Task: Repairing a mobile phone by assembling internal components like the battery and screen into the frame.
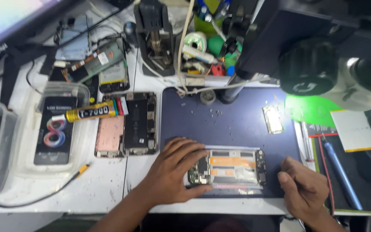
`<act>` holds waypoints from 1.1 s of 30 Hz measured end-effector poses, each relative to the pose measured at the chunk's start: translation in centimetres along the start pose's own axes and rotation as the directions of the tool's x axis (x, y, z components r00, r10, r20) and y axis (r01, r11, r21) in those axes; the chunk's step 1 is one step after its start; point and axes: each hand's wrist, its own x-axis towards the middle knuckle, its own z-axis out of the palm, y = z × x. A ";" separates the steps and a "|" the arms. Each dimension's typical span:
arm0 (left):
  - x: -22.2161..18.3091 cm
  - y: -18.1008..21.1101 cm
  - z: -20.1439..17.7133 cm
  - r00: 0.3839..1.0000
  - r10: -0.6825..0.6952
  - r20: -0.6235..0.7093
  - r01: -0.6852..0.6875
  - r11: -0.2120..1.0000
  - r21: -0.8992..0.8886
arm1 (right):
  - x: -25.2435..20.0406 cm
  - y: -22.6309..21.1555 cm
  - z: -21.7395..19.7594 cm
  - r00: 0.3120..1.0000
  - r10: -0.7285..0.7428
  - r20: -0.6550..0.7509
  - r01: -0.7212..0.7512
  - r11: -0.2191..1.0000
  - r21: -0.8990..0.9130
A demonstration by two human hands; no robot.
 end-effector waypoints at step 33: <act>-0.3 -0.1 0.3 1.000 0.004 -0.011 -0.004 1.000 0.017 | -0.3 -0.1 -0.1 0.996 -0.017 0.092 0.024 0.997 -0.077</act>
